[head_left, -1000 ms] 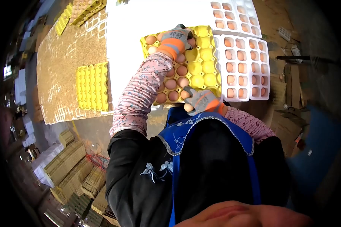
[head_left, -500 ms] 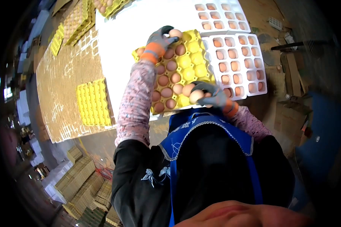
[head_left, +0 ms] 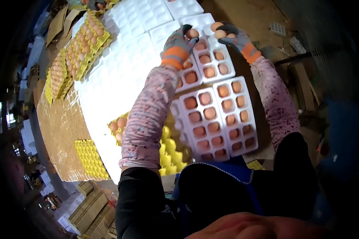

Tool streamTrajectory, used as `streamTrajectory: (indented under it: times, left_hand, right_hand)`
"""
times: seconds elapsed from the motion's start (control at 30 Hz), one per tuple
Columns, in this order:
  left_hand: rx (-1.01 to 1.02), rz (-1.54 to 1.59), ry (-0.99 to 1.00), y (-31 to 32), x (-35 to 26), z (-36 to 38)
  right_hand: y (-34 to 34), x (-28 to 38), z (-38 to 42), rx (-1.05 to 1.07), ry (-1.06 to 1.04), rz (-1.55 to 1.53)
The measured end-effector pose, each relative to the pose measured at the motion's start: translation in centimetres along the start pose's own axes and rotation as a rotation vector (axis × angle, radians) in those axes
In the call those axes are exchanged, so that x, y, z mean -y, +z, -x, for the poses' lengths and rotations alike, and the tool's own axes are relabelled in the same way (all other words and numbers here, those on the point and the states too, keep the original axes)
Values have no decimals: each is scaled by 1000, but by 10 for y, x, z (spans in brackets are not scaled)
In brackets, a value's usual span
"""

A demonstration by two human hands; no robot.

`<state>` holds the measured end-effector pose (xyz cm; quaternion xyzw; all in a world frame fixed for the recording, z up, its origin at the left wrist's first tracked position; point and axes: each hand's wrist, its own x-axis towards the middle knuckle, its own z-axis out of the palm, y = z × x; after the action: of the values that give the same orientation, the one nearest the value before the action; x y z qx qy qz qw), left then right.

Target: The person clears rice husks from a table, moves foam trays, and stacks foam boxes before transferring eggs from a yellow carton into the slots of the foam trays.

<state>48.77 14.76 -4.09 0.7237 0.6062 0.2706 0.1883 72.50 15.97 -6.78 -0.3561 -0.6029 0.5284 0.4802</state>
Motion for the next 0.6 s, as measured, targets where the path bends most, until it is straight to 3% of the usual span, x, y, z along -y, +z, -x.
streamTrajectory:
  times: [0.03, 0.07, 0.13, 0.17, 0.2, 0.27, 0.3, 0.33, 0.37, 0.4, 0.43, 0.5, 0.53, 0.6]
  left_hand:
    - [2, -99, 22, 7, -12, -18]
    - [1, -101, 19, 15, -13, -34]
    - [359, -449, -57, 26, -12, -61]
    - [430, -458, -118, 27, -12, -70]
    - [429, -454, -125, 27, -14, -79]
    - [78, -224, -73, 28, -18, -94]
    - [-87, -150, 63, 42, -6, -109]
    - [-84, -179, 140, 55, 5, -124]
    - [12, -394, 130, 65, 9, -121]
    - [111, -608, 118, 72, 15, -116]
    - [-23, -606, 228, 76, 26, -107]
    - [-54, -521, 221, 55, 31, -80]
    - [-84, -429, 220, 39, 37, -60]
    - [-14, -251, 227, -17, 47, -3]
  right_hand:
    - [-8, -5, -14, 6, -37, 236]
    - [-11, -15, -30, 74, -8, 147]
    - [-24, -30, -38, 182, 90, 309]
    - [-24, -26, -37, 248, -100, 834]
    - [-27, -27, -37, 314, -112, 791]
    - [-27, -22, -47, 274, 15, 586]
    - [-26, -29, -59, 138, -14, 547]
    - [-25, -35, -74, 3, -42, 507]
    - [-20, -39, -90, -92, -156, 695]
    - [-15, -44, -102, -87, -158, 687]
    - [-9, -49, -112, -133, -206, 834]
    - [3, -66, -126, -116, -307, 1203]
    - [4, -73, -127, -112, -311, 1194]
    - [23, -77, -113, -42, -100, 1498]
